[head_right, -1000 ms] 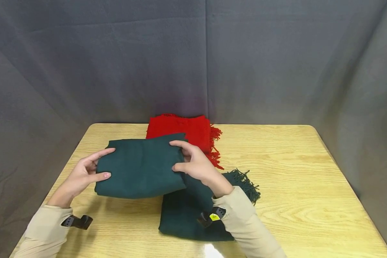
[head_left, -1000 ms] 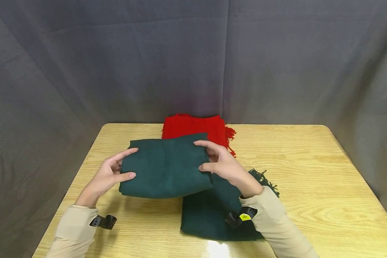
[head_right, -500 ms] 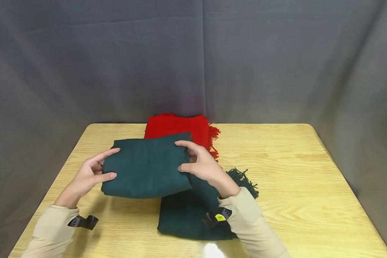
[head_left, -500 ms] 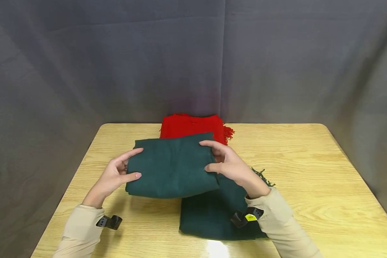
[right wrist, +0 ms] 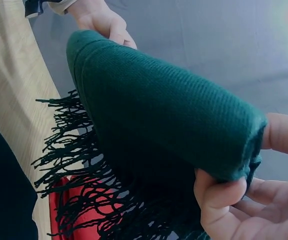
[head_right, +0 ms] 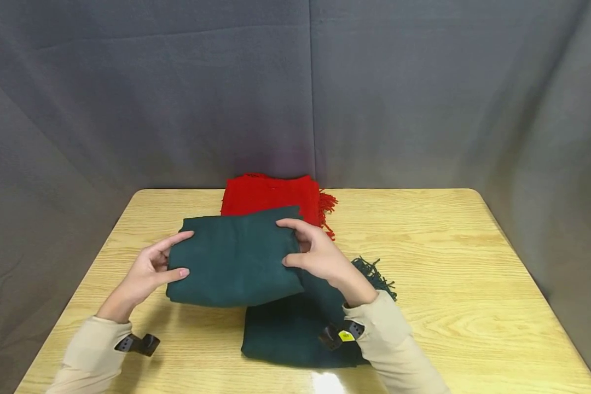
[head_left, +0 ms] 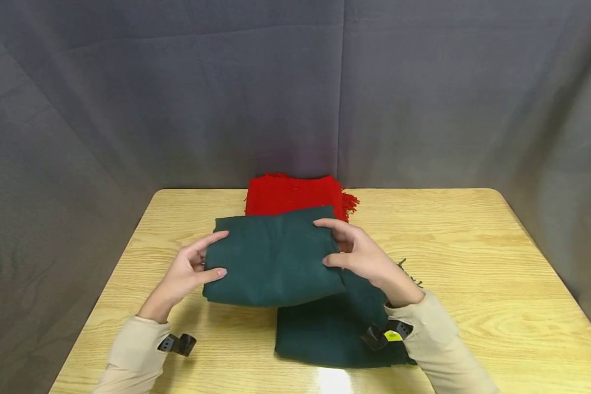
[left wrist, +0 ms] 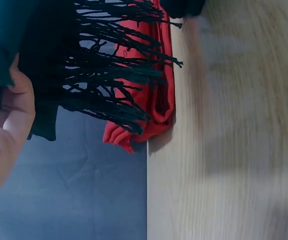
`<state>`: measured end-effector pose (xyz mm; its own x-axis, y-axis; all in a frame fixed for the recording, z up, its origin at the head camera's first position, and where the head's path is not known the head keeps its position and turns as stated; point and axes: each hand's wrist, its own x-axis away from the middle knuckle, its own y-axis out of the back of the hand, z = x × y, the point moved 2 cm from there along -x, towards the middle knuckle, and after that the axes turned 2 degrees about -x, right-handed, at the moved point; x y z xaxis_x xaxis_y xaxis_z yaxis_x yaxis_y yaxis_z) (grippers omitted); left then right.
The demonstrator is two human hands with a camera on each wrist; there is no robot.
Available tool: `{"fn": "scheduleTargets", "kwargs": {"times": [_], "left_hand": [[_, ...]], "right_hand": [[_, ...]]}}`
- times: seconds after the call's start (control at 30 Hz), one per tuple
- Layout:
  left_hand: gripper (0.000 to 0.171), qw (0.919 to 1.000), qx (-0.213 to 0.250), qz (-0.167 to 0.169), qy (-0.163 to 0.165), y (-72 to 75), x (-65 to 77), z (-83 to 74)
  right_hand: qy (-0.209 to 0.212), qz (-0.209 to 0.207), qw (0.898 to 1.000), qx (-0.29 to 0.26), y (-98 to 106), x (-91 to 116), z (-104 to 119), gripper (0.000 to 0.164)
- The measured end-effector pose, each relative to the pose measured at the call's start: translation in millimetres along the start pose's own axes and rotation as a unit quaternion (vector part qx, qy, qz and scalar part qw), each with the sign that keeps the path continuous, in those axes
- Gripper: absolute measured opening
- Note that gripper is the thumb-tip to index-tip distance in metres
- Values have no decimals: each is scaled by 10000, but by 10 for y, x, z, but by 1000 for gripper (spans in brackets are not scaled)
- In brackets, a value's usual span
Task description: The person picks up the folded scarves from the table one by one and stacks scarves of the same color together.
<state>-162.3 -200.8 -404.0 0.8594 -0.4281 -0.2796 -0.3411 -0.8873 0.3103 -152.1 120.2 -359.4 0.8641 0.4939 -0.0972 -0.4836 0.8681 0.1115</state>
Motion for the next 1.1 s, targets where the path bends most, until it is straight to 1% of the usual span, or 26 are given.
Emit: {"fn": "scheduleTargets", "kwargs": {"times": [0.13, 0.23, 0.3, 0.4, 0.6, 0.73, 0.9, 1.1], "left_hand": [[63, 10000, 51, 9, -83, -46, -6, 10], [62, 9999, 53, -7, -162, -77, -22, 14], [62, 9997, 143, 20, -188, -97, -34, 13], [62, 9993, 316, 104, -184, -132, -54, 7], [63, 9988, 418, 216, -114, -199, -74, -6], [62, 9979, 572, 248, -198, -234, -81, -25], [61, 9966, 696, 280, -331, -279, -87, -48], [61, 9949, 845, 341, -420, -346, -109, -60]], "right_hand": [[22, 5, 9999, 157, 32, 35, -11, 59], [14, 3, 9999, 154, 64, 65, -26, 59], [15, 1, 9999, 121, 87, 84, -40, 59], [28, -24, 9999, 128, 125, 113, -67, 60], [186, -87, 9992, 341, 180, 183, -88, 59], [261, -110, 9985, 462, 204, 221, -87, 59], [289, -73, 9987, 404, 240, 273, -91, 58], [222, -199, 9978, 588, 302, 336, -86, 58]]}}
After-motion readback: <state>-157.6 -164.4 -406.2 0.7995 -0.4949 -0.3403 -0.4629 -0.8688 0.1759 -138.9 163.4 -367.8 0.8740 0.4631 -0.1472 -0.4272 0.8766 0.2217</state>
